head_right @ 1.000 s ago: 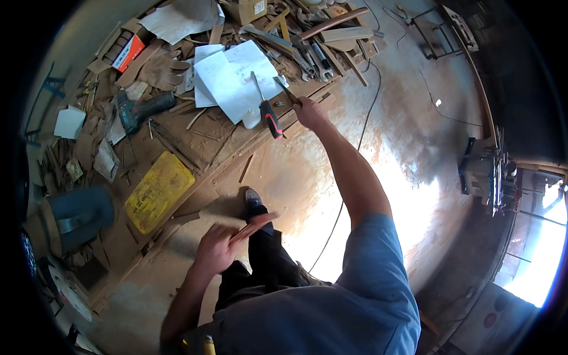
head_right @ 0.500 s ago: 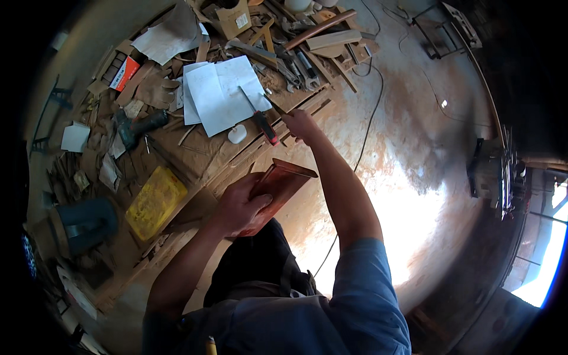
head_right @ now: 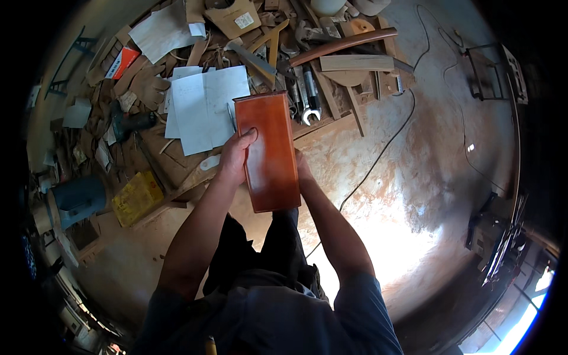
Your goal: The person handles small wooden pieces, using a hammer to tap them into a wooden frame on a workbench. They also move between workstations, picking up and placing down wood pieces and tools.
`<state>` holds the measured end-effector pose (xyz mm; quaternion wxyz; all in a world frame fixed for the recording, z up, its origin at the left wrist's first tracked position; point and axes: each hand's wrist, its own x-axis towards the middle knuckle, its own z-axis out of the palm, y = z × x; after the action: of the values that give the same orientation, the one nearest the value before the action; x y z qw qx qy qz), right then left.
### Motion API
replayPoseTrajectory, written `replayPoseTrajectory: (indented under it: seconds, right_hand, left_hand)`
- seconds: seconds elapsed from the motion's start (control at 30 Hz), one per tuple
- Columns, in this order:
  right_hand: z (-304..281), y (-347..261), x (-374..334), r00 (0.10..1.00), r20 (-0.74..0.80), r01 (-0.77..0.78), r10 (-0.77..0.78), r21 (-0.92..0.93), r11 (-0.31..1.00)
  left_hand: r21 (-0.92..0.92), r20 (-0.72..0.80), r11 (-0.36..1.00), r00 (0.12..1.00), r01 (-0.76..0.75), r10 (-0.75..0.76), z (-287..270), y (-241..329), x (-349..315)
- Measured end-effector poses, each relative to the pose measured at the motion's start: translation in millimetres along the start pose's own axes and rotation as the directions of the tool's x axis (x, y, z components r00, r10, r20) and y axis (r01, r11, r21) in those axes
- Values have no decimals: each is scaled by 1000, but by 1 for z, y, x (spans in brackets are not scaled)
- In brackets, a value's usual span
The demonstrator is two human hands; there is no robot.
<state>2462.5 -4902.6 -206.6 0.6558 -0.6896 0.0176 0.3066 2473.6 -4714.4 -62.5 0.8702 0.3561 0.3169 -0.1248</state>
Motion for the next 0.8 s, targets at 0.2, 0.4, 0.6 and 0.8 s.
replayPoseTrajectory:
  seconds: [0.2,0.4,0.6,0.8]
  right_hand:
    - [-17,-72,-10,978,73,208,-195,-325,922]
    - [-102,-114,-44,988,-32,105,-150,-576,810]
    - [-159,-124,-100,950,-288,-206,118,-297,932]
    - [-100,-201,-145,992,-128,20,-21,-11,1000]
  left_hand:
    - [-69,-121,998,992,13,-22,4,3,11]
    - [60,-162,998,987,11,-2,6,-10,26]
    - [382,-207,916,954,-126,217,47,-10,-10]
    - [924,-44,363,910,-120,413,48,17,-156]
